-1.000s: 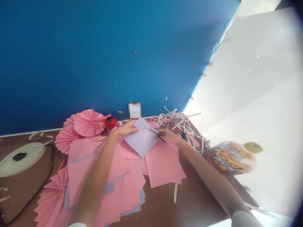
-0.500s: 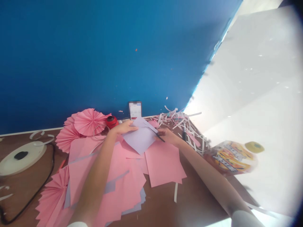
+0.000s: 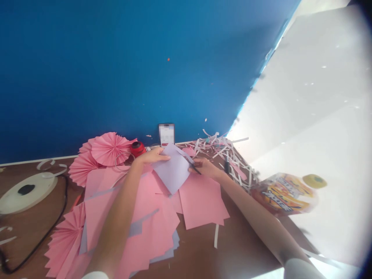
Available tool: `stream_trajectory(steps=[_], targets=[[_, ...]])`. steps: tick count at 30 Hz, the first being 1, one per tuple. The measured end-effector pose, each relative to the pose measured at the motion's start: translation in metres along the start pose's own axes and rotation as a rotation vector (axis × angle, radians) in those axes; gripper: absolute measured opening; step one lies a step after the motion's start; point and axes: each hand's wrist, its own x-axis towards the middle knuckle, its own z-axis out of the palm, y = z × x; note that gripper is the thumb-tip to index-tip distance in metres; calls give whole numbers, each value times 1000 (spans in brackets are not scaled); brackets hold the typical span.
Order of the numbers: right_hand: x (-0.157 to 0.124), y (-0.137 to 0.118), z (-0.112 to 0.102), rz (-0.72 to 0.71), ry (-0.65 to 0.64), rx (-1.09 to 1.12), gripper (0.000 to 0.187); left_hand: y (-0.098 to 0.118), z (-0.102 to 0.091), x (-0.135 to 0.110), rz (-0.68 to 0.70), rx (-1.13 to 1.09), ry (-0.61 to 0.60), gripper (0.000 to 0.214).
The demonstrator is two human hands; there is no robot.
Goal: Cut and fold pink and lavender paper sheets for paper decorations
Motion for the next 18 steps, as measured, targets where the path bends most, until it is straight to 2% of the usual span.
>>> stream_trajectory(steps=[6,13,18], targets=[[1,1,-1,11,14,-39,40,1,4,4,26,-44,4,56],[-2,1,0,60,12,-23,38,3,10,6,23,-61,71,53],[-2,-3,1,51,7,-9,35,8,14,5,13,-30,50,51]])
